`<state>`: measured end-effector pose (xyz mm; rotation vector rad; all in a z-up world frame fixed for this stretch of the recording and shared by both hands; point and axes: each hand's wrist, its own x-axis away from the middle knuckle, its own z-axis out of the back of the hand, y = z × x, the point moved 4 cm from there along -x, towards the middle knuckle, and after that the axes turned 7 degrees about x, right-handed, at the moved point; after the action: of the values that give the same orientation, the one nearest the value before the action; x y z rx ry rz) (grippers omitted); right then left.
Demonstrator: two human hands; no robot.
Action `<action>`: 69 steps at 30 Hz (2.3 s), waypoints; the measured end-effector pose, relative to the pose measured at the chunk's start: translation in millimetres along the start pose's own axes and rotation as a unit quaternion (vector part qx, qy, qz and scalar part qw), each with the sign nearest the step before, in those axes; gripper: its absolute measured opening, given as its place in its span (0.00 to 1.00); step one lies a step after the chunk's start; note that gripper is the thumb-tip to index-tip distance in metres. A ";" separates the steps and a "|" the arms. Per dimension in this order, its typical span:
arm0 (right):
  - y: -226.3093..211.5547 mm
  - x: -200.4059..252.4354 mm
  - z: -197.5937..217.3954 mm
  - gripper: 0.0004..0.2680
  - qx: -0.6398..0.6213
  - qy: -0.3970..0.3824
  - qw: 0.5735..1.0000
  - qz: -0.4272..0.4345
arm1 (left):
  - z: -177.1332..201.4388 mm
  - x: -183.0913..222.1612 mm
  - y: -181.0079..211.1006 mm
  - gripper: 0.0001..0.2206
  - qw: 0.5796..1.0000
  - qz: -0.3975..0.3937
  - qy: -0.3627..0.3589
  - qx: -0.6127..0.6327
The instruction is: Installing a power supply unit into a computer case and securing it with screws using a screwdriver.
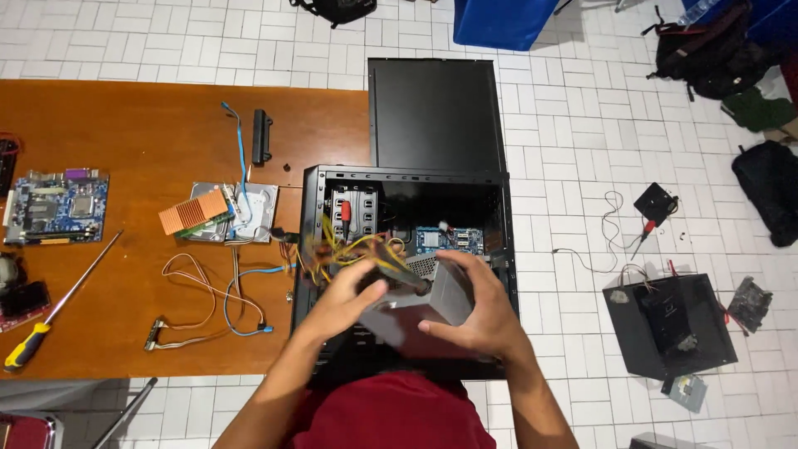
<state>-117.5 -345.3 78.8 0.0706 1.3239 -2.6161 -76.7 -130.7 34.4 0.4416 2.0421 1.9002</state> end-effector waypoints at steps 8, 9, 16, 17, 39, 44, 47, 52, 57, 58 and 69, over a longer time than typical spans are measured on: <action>6.4 8.4 33.0 0.39 0.075 0.043 0.994 0.064 | -57.6 -18.8 -0.9 0.27 0.971 -0.088 0.084 0.207; 4.2 7.9 33.9 0.40 0.119 0.049 0.987 0.092 | -63.9 -20.1 -1.1 0.20 0.952 -0.078 0.133 0.264; 14.7 14.1 28.6 0.37 0.246 0.151 0.940 0.182 | -97.4 -33.4 22.6 0.07 0.793 -0.100 0.177 0.574; 17.7 15.8 26.8 0.37 0.245 0.150 0.940 0.184 | -95.7 -32.4 14.4 0.07 0.793 -0.102 0.179 0.574; 63.8 53.4 35.8 0.29 0.270 0.201 0.899 0.281 | -29.0 -25.3 -20.6 0.26 0.911 -0.181 0.032 0.370; 35.3 44.8 42.1 0.19 0.345 0.192 0.854 0.339 | -34.2 -16.3 -37.8 0.43 0.842 -0.057 -0.043 0.534; 20.3 47.8 31.8 0.23 0.348 0.151 0.854 0.357 | -29.6 -14.1 -49.6 0.36 0.841 -0.098 -0.021 0.531; 2.5 46.5 34.4 0.26 0.274 0.088 0.874 0.392 | 5.3 6.6 -174.5 0.25 0.796 0.041 0.114 0.594; 12.6 41.5 34.0 0.30 0.107 0.073 0.909 0.396 | 14.7 4.2 -214.1 0.23 0.792 0.061 0.133 0.592; 13.0 40.9 34.1 0.34 0.087 0.071 0.916 0.385 | 15.7 4.8 -222.3 0.22 0.791 0.070 0.140 0.592; 14.8 6.5 55.5 0.28 0.158 0.097 0.942 0.279 | -7.3 -4.8 -101.0 0.29 0.888 0.072 0.091 0.445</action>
<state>-118.0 -399.3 99.3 0.6657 0.7594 -2.3258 -76.5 -146.4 -65.8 0.6402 3.0100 0.9586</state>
